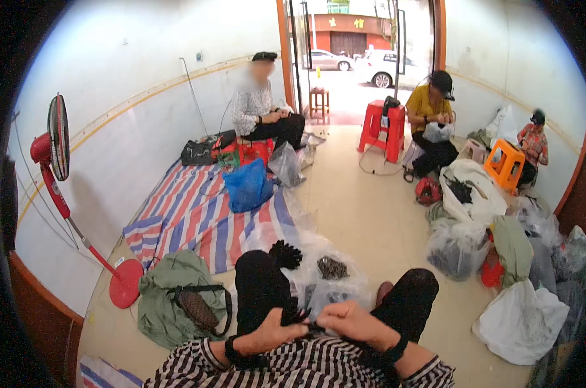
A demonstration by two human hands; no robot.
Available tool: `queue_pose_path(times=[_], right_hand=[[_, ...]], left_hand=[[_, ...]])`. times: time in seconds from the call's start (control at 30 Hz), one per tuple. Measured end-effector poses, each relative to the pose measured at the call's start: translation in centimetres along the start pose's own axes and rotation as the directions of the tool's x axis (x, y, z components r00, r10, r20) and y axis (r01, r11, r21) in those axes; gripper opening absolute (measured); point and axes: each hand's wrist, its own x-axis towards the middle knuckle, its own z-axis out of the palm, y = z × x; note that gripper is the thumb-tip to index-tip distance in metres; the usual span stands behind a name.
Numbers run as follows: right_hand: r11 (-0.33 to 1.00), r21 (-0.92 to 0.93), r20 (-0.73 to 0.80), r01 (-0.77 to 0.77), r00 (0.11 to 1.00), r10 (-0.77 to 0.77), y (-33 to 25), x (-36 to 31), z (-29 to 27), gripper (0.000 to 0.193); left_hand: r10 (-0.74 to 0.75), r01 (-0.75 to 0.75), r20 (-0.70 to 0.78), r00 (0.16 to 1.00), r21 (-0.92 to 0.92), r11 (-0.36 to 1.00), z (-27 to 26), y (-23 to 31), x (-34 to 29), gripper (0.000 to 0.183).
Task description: Manually attaching small buckles or clips to black shoe straps.
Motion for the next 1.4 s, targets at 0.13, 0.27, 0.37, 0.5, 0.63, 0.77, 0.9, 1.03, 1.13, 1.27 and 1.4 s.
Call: queue_pose_path(times=[0.13, 0.27, 0.37, 0.5, 0.63, 0.77, 0.9, 1.03, 1.13, 1.27, 1.4], right_hand=[[0.997, 0.034, -0.301, 0.065, 0.952, -0.052, -0.5, 2.7, -1.4, 0.016], [0.941, 0.231, -0.464, 0.246, 0.878, -0.115, -1.1, 2.8, -1.8, 0.011], [0.943, 0.132, -0.531, 0.307, 0.825, -0.195, -1.1, 2.4, -1.0, 0.012], [0.930, 0.095, -0.583, 0.354, 0.777, -0.236, -1.2, 2.6, 0.3, 0.012], [0.932, 0.082, -0.592, 0.354, 0.770, -0.240, -1.1, 3.0, 0.3, 0.018], [0.919, 0.110, -0.633, 0.379, 0.740, -0.229, -1.2, 3.5, 0.0, 0.019], [0.863, 0.272, -0.607, 0.427, 0.772, -0.191, -0.4, 3.6, -0.4, 0.015], [0.844, 0.322, -0.583, 0.429, 0.792, -0.180, -0.2, 3.7, -0.3, 0.015], [0.840, 0.335, -0.620, 0.427, 0.771, -0.145, 0.2, 3.9, -0.2, 0.013], [0.821, 0.377, -0.618, 0.429, 0.777, -0.122, -0.3, 3.7, 0.1, 0.012], [0.764, 0.453, -0.578, 0.460, 0.804, -0.141, -0.2, 3.2, 0.2, 0.012]], left_hand=[[0.015, -0.026, -0.133, 0.991, -0.083, 0.996, -0.8, 0.4, 2.9, 0.010], [0.095, -0.123, -0.189, 0.977, -0.145, 0.982, -1.2, 2.1, 5.3, 0.011], [0.184, -0.234, -0.246, 0.952, -0.191, 0.953, -0.8, 1.9, 6.4, 0.012], [0.194, -0.235, -0.249, 0.949, -0.147, 0.961, -0.3, 1.5, 6.6, 0.015], [0.188, -0.228, -0.242, 0.952, -0.150, 0.962, 0.4, 1.4, 6.6, 0.014], [0.173, -0.210, -0.230, 0.958, -0.145, 0.967, 0.9, 1.4, 6.6, 0.013], [0.183, -0.210, -0.245, 0.952, -0.091, 0.973, 1.2, 1.0, 6.6, 0.014], [0.174, -0.196, -0.214, 0.961, -0.090, 0.976, 1.5, 1.0, 6.7, 0.016], [0.147, -0.180, -0.195, 0.970, -0.162, 0.970, 1.7, 1.2, 6.3, 0.016], [0.153, -0.200, -0.179, 0.972, -0.285, 0.937, 1.7, 0.5, 6.4, 0.017], [0.160, -0.211, -0.214, 0.964, -0.242, 0.947, 1.8, 0.5, 6.6, 0.016]])
